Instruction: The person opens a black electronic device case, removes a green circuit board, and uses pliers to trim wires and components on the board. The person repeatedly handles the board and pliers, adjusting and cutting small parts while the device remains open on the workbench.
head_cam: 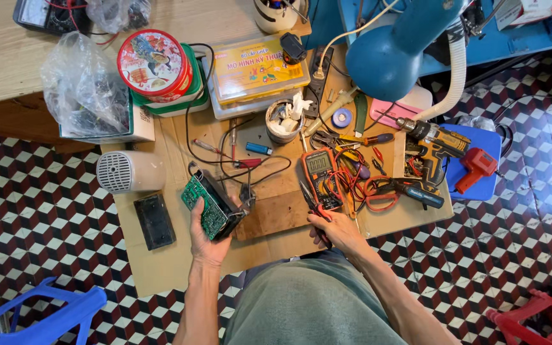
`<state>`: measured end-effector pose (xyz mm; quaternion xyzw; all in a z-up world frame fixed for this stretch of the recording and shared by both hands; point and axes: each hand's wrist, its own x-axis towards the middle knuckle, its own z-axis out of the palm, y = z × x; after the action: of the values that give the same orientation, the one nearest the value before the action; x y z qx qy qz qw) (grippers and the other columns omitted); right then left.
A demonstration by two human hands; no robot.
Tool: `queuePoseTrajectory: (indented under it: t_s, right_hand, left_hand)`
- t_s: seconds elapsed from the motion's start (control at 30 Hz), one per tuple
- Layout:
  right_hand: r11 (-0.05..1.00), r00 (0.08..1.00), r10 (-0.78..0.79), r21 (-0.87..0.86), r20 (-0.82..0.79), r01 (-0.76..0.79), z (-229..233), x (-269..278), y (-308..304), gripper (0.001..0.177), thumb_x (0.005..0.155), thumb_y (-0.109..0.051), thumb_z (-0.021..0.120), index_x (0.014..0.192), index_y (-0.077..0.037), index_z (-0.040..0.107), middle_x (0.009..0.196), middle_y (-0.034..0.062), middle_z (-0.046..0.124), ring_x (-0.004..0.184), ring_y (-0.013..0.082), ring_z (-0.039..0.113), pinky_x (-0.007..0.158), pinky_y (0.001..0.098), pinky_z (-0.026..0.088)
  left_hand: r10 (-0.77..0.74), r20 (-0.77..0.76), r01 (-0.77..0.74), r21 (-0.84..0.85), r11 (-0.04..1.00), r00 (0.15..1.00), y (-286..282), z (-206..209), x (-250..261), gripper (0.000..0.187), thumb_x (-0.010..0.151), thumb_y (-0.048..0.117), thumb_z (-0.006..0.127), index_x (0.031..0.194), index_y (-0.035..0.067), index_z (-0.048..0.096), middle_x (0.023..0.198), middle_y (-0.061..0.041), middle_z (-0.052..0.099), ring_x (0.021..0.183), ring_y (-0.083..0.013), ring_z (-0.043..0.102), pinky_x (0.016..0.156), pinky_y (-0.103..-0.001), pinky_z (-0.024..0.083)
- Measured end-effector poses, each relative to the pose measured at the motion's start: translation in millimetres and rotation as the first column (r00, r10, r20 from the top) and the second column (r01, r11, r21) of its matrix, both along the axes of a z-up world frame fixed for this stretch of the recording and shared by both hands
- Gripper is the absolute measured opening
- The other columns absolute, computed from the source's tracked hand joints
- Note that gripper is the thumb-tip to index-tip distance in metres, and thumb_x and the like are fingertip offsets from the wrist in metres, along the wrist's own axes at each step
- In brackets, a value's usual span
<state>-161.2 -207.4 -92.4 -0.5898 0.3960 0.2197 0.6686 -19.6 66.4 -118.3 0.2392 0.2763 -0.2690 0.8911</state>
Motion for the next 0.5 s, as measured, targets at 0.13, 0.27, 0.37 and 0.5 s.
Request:
queuePoseTrajectory:
  t_s: [0.13, 0.27, 0.37, 0.5]
  right_hand:
    - [0.996, 0.999, 0.034, -0.08, -0.034, -0.036, -20.3, 18.7, -4.2, 0.033, 0.1, -0.033, 0.057, 0.096, 0.0, 0.061, 0.071, 0.0111, 0.065, 0.055, 0.0182, 0.064, 0.052, 0.033, 0.053]
    - [0.989, 0.997, 0.079, -0.128, -0.012, -0.08, -47.0, 38.8, -7.9, 0.036, 0.1, -0.036, 0.058, 0.098, 0.0, 0.059, 0.075, 0.012, 0.067, 0.052, 0.0211, 0.066, 0.051, 0.0359, 0.053]
    - [0.808, 0.954, 0.301, -0.528, -0.007, -0.259, -62.7, 50.3, -9.0, 0.037, 0.098, -0.041, 0.055, 0.101, -0.005, 0.061, 0.075, 0.0153, 0.069, 0.061, 0.0276, 0.072, 0.06, 0.0407, 0.058]
    - [0.57, 0.903, 0.43, -0.772, -0.01, -0.281, -63.6, 59.1, -9.5, 0.039, 0.099, -0.042, 0.056, 0.11, -0.006, 0.061, 0.098, 0.0224, 0.068, 0.091, 0.0416, 0.066, 0.08, 0.0504, 0.052]
  left_hand:
    - [-0.046, 0.069, 0.047, -0.001, 0.999, 0.997, 7.8, 7.5, 10.9, 0.057, 0.088, 0.036, 0.074, 0.135, 0.007, 0.059, 0.122, -0.013, 0.07, 0.113, -0.0297, 0.068, 0.101, -0.051, 0.053]
    - [-0.05, 0.095, 0.054, -0.046, 0.997, 0.994, 14.8, 11.6, 9.0, 0.06, 0.089, 0.037, 0.07, 0.137, 0.005, 0.057, 0.127, -0.016, 0.069, 0.115, -0.0301, 0.068, 0.102, -0.052, 0.054]
    - [-0.07, 0.101, 0.065, 0.048, 0.997, 0.992, 20.6, 9.5, 5.8, 0.057, 0.092, 0.04, 0.065, 0.136, 0.005, 0.058, 0.124, -0.017, 0.07, 0.11, -0.0298, 0.07, 0.096, -0.05, 0.057]
    - [-0.096, 0.06, 0.09, 0.097, 0.991, 0.994, 22.4, 6.6, 1.5, 0.055, 0.093, 0.044, 0.062, 0.135, 0.008, 0.06, 0.118, -0.015, 0.072, 0.101, -0.0282, 0.071, 0.087, -0.046, 0.061]
